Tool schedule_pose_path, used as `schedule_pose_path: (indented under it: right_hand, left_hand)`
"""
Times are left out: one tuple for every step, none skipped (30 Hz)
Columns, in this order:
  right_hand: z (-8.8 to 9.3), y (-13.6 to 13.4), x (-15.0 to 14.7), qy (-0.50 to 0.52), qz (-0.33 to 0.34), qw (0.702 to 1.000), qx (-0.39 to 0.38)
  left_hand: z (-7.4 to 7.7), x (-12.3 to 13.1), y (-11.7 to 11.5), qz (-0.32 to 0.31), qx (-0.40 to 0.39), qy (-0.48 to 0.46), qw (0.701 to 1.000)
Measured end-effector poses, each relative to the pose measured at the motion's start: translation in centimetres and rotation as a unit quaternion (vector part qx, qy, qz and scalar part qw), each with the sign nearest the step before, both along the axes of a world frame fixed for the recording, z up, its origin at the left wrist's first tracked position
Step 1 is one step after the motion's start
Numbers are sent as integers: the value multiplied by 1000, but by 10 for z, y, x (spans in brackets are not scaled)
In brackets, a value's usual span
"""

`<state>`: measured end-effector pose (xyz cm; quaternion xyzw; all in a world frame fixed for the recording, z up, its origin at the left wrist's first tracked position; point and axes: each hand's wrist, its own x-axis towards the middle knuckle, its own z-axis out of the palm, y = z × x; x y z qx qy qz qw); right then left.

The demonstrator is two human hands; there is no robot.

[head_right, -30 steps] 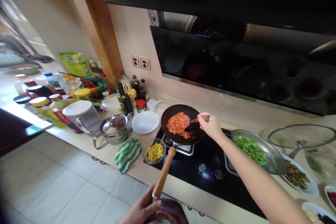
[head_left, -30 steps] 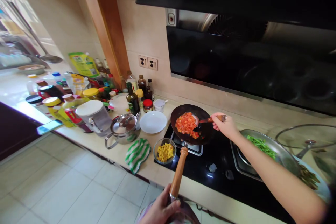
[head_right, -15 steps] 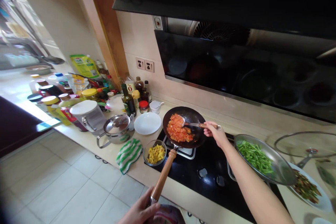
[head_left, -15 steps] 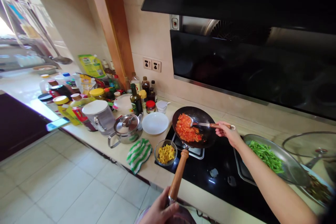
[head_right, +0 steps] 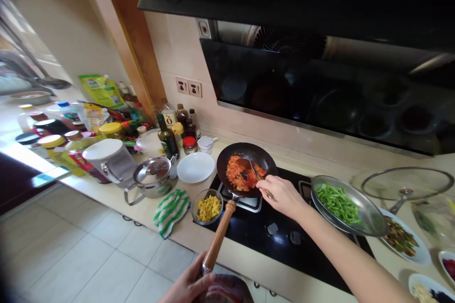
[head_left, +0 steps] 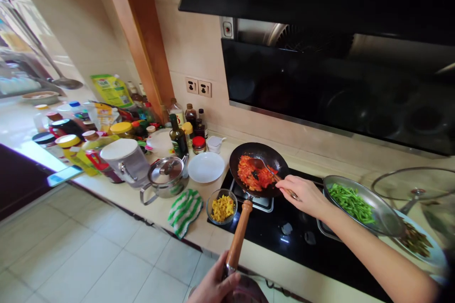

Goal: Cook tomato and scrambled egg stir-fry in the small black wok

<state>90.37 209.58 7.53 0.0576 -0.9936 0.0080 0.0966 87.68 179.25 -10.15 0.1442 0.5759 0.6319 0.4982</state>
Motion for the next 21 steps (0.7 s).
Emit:
schedule_pose_path:
  right_hand:
    - [-7, 9, -7, 10, -12, 1000, 7]
    - [-11, 15, -12, 12, -18, 1000, 20]
    - [-13, 20, -14, 5, -17, 999, 34]
    - [-11, 21, -13, -9, -11, 999, 45]
    - [-6, 20, -9, -27, 0, 998, 49]
    - [2, 16, -2, -46, 11, 998, 46]
    - [12, 10, 8, -64, 22, 997, 37]
    - [24, 2, 19, -80, 28, 996, 26]
    - [36, -8, 30, -94, 30, 995, 15]
    - [47, -17, 41, -110, 33, 993, 9]
    - [54, -27, 49, -125, 37, 991, 9]
    - [57, -36, 54, -136, 41, 990, 13]
    - [56, -43, 55, -142, 43, 989, 20]
    - [52, -46, 53, -142, 42, 989, 29]
    - [45, -46, 47, -135, 35, 990, 35]
    - [39, -42, 40, -121, 19, 992, 35]
    - [34, -34, 32, -103, -3, 994, 26]
    - [31, -22, 24, -82, -31, 996, 5]
    - [31, -8, 17, -57, -61, 996, -25]
    - [34, 7, 11, -30, -93, 994, -57]
    - [37, 23, 6, -3, -126, 989, -84]
  left_hand:
    - [1, 0, 0, -6, -1, 1, 1000]
    - [2, 0, 0, -14, -4, 2, 1000]
    - [3, -1, 0, -22, -8, 4, 1000]
    - [3, -1, 0, -27, -13, 4, 1000]
    - [3, -1, 0, -29, -18, 3, 999]
    - [3, -2, 0, -28, -20, 0, 999]
    - [2, -2, 0, -27, -19, -4, 999]
    - [1, -2, 0, -25, -17, -9, 1000]
    - [0, -2, -1, -23, -13, -13, 1000]
    - [-1, -2, -1, -19, -9, -16, 1000]
    - [-2, -1, -1, -14, -6, -19, 1000]
    - [-3, -1, -1, -10, -3, -22, 1000]
    - [-3, 0, -1, -5, 0, -26, 1000]
    - [-3, 0, -1, -2, 2, -29, 1000]
    - [-3, 1, -1, -1, 4, -31, 1000]
    - [-3, 1, -1, -2, 5, -31, 999]
    - [-4, 1, 0, -5, 6, -31, 999]
    - [-6, 1, 0, -9, 7, -29, 1000]
    - [-9, 1, 1, -15, 10, -28, 999]
    - [-13, 1, 1, -17, 13, -29, 999]
    - [-16, 0, 1, -16, 15, -30, 999]
